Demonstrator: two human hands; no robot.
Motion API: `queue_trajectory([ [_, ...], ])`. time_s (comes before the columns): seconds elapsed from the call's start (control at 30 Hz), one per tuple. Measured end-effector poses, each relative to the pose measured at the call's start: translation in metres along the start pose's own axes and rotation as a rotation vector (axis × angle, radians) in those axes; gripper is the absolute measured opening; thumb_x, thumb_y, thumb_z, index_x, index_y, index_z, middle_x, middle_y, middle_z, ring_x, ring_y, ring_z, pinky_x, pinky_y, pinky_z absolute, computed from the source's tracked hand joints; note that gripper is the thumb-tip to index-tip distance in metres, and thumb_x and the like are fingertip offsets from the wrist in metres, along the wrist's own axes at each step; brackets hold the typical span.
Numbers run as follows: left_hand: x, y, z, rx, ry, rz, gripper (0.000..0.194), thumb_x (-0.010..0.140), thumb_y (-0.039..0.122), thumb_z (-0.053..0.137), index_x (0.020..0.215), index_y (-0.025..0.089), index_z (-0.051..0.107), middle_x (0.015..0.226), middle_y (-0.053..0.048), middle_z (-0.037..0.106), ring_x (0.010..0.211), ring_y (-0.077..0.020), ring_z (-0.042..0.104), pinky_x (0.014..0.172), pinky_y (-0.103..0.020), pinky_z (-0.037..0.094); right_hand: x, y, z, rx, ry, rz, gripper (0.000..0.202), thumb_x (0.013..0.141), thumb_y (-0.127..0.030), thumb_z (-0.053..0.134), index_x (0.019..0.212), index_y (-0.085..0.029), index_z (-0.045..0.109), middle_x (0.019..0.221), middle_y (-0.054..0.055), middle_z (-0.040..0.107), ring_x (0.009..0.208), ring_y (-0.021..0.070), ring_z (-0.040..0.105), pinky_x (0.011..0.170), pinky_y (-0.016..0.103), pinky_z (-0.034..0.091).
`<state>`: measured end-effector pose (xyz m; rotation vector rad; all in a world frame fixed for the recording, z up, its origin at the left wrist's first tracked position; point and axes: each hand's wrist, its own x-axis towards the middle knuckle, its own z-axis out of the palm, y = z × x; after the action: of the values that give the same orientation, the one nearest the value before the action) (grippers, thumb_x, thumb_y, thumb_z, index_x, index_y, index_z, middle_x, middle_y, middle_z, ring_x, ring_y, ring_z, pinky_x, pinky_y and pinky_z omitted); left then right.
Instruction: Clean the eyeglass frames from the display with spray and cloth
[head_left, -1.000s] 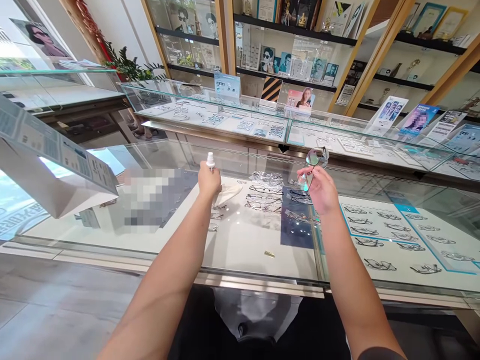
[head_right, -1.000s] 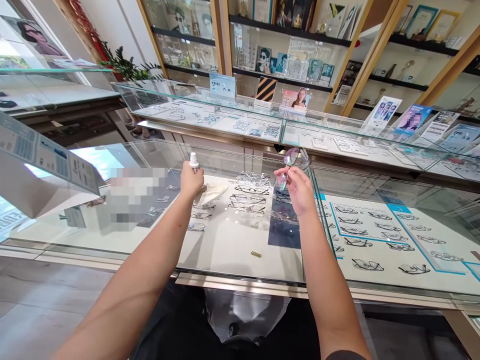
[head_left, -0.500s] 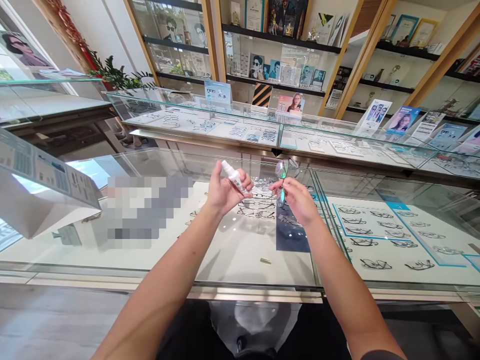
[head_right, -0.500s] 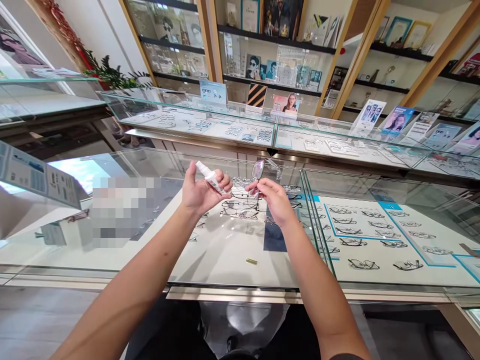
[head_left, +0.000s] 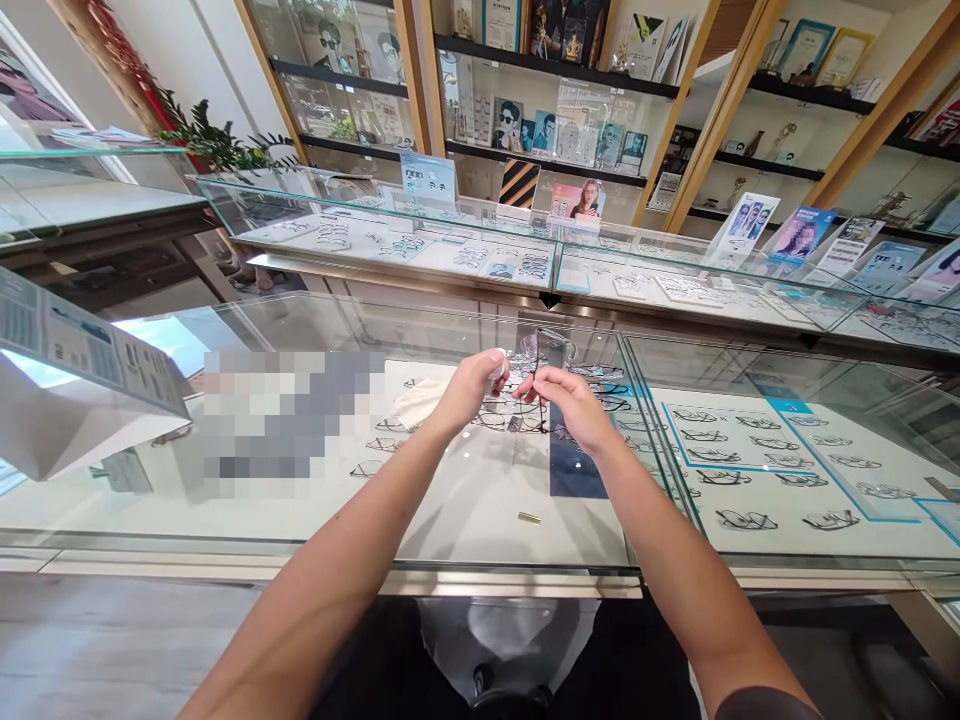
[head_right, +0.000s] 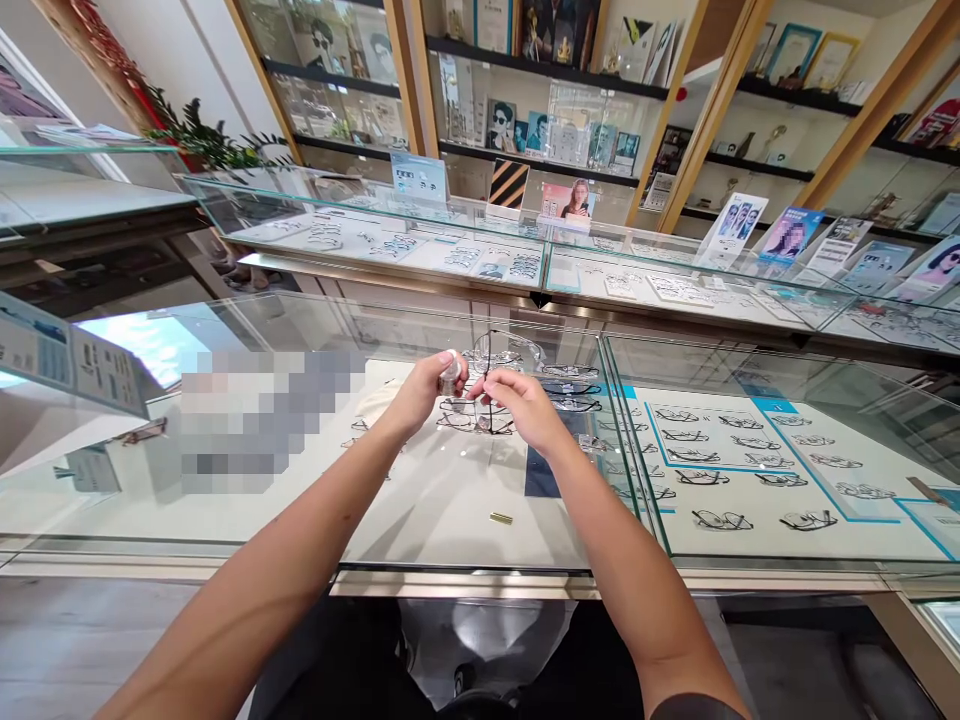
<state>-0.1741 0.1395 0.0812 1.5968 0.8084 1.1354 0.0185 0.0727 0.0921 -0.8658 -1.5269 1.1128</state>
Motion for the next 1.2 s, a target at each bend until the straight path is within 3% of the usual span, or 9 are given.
queue_trajectory([
  [0.13,0.0,-0.002,0.0,0.022,-0.019,-0.002,0.047,0.093,0.062,0.051,0.071,0.021,0.059,0.068,-0.003,0.055,0.063,-0.0187,0.05,0.062,-0.034,0.042,0.0,-0.002,0.003,0.003,-0.014,0.002,0.029,0.094,-0.051,0.069,0.082,-0.025,0.077,0.089,0.003,0.077,0.087,0.0214,0.063,0.085,0.035,0.048],
  [0.33,-0.001,-0.004,0.0,-0.041,-0.087,-0.003,0.05,0.097,0.065,0.05,0.076,0.021,0.06,0.073,-0.003,0.056,0.068,-0.0191,0.053,0.065,-0.033,0.044,0.0,-0.001,0.001,0.029,-0.028,-0.011,0.025,0.097,-0.043,0.066,0.084,-0.025,0.078,0.091,0.003,0.078,0.088,0.0202,0.063,0.085,0.034,0.047],
  [0.47,-0.003,0.001,0.003,-0.037,-0.087,0.006,0.051,0.096,0.066,0.05,0.075,0.021,0.06,0.073,-0.003,0.056,0.07,-0.0195,0.052,0.069,-0.034,0.046,0.002,0.004,-0.005,0.099,0.05,-0.008,0.023,0.096,-0.043,0.067,0.085,-0.025,0.075,0.097,0.003,0.078,0.089,0.0191,0.063,0.083,0.032,0.046],
  [0.63,-0.006,0.007,0.009,0.064,-0.19,0.017,0.047,0.094,0.064,0.051,0.072,0.022,0.059,0.07,-0.004,0.056,0.067,-0.0208,0.052,0.068,-0.036,0.045,0.004,0.009,-0.011,0.187,0.169,-0.011,0.024,0.095,-0.048,0.068,0.091,-0.026,0.076,0.103,0.004,0.079,0.089,0.0194,0.065,0.08,0.031,0.048],
  [0.87,-0.008,0.001,0.015,0.1,-0.245,0.034,0.049,0.094,0.065,0.052,0.071,0.022,0.059,0.072,-0.004,0.056,0.068,-0.0204,0.051,0.068,-0.036,0.045,0.006,0.01,-0.013,0.202,0.194,0.011,0.025,0.095,-0.051,0.069,0.089,-0.027,0.073,0.105,0.004,0.079,0.089,0.0198,0.067,0.081,0.032,0.052],
  [0.97,-0.005,0.0,0.008,-0.002,-0.144,-0.038,0.051,0.093,0.069,0.055,0.075,0.021,0.061,0.073,-0.004,0.057,0.068,-0.0201,0.054,0.07,-0.036,0.052,0.005,0.005,-0.013,0.212,0.2,0.025,0.026,0.093,-0.053,0.07,0.091,-0.027,0.074,0.103,0.004,0.079,0.091,0.0209,0.067,0.084,0.033,0.053],
  [1.07,0.005,-0.006,-0.01,-0.132,0.043,-0.075,0.053,0.09,0.074,0.059,0.083,0.021,0.063,0.078,-0.004,0.059,0.073,-0.0207,0.058,0.08,-0.04,0.058,0.005,0.0,-0.012,0.249,0.211,0.032,0.025,0.09,-0.052,0.072,0.088,-0.026,0.073,0.098,0.005,0.079,0.091,0.0212,0.067,0.083,0.033,0.053],
  [1.2,0.024,-0.025,-0.049,0.0,0.371,-0.039,0.029,0.09,0.052,0.065,0.093,0.023,0.061,0.09,-0.005,0.064,0.087,-0.0238,0.063,0.091,-0.041,0.054,0.003,-0.004,-0.012,0.259,0.206,0.024,0.022,0.09,-0.048,0.072,0.088,-0.027,0.073,0.097,0.005,0.079,0.092,0.0213,0.067,0.085,0.033,0.053],
])
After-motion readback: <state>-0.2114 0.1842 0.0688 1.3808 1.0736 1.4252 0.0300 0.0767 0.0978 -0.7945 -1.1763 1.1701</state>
